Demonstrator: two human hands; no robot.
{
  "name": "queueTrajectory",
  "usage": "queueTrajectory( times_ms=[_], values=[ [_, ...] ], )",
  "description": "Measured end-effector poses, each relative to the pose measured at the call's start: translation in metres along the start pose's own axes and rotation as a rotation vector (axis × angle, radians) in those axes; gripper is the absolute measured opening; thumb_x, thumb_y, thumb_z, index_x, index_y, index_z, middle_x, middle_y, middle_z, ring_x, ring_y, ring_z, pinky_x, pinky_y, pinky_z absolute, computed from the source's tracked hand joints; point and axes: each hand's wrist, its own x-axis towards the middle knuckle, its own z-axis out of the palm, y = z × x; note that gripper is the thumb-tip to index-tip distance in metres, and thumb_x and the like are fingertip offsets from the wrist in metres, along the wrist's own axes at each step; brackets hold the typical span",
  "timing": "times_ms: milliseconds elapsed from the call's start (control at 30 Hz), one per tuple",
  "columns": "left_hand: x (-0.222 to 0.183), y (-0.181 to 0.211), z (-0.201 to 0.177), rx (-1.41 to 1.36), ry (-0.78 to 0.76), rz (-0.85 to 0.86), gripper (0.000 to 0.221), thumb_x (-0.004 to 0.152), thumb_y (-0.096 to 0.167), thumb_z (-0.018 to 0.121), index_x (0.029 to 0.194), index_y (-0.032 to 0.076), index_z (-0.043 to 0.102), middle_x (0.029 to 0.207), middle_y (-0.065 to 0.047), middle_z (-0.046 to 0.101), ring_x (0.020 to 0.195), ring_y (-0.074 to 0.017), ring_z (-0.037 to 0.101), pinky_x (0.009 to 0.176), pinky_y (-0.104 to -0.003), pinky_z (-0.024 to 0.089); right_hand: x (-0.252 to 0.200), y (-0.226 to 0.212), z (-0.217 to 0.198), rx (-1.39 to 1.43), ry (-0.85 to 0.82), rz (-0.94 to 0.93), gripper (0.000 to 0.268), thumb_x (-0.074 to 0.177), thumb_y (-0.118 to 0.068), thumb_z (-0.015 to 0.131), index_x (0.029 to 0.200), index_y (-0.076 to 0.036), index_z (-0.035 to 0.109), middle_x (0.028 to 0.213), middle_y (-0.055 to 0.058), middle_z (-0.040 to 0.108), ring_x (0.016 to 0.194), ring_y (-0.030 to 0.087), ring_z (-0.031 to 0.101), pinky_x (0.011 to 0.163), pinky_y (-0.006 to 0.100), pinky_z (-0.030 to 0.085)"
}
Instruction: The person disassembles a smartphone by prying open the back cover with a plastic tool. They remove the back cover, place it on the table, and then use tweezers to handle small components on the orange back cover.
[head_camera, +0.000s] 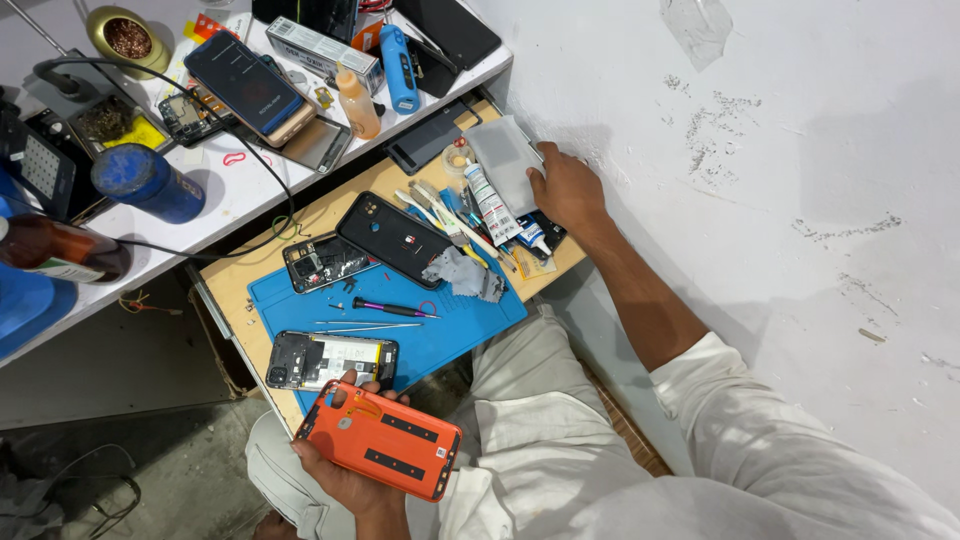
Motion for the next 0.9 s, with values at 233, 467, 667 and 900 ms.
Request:
queueTrajectory(
  times_ms=[233, 467, 667, 900],
  values=[
    [0.000, -0.004, 0.000, -0.075, -0.023, -0.036, 0.098, 0.092, 0.079, 0.043, 0.144, -0.004, 0.047, 0.115, -0.018, 0.061, 0.098, -0.0317, 0.064, 0.091, -0.053, 0.055, -0.017, -0.040, -0.006, 0.056, -0.023, -0.075, 0.060, 0.089, -0.045, 0.072, 0.133, -0.006, 0.058, 0.102, 0.016, 0.073, 0.093, 0.031, 0.071, 0.076, 0.046, 0.055],
    [-0.007, 0.000, 0.002, -0.044, -0.036, 0.019, 0.099, 0.093, 0.079, 0.045, 0.145, -0.005, 0.048, 0.113, -0.019, 0.061, 0.098, -0.0323, 0.064, 0.088, -0.054, 0.056, -0.004, -0.064, 0.010, -0.011, -0.142, -0.059, 0.065, 0.080, -0.043, 0.079, 0.128, -0.003, 0.060, 0.095, 0.016, 0.072, 0.086, 0.030, 0.072, 0.071, 0.044, 0.056],
    [-0.008, 0.004, 0.001, -0.018, -0.011, 0.026, 0.100, 0.092, 0.080, 0.044, 0.144, -0.006, 0.047, 0.111, -0.019, 0.061, 0.097, -0.0330, 0.064, 0.086, -0.054, 0.056, -0.002, -0.057, 0.004, 0.124, -0.083, -0.029, 0.054, 0.075, -0.033, 0.078, 0.116, 0.000, 0.068, 0.073, 0.014, 0.070, 0.071, 0.029, 0.071, 0.062, 0.043, 0.054],
    [-0.005, 0.001, -0.002, -0.046, -0.033, 0.011, 0.101, 0.093, 0.080, 0.044, 0.147, -0.005, 0.047, 0.115, -0.019, 0.061, 0.099, -0.0333, 0.063, 0.090, -0.055, 0.054, 0.024, -0.031, -0.024, 0.272, 0.028, 0.025, 0.048, 0.078, -0.029, 0.077, 0.116, -0.001, 0.070, 0.072, 0.009, 0.069, 0.064, 0.022, 0.069, 0.059, 0.037, 0.053]
  ],
)
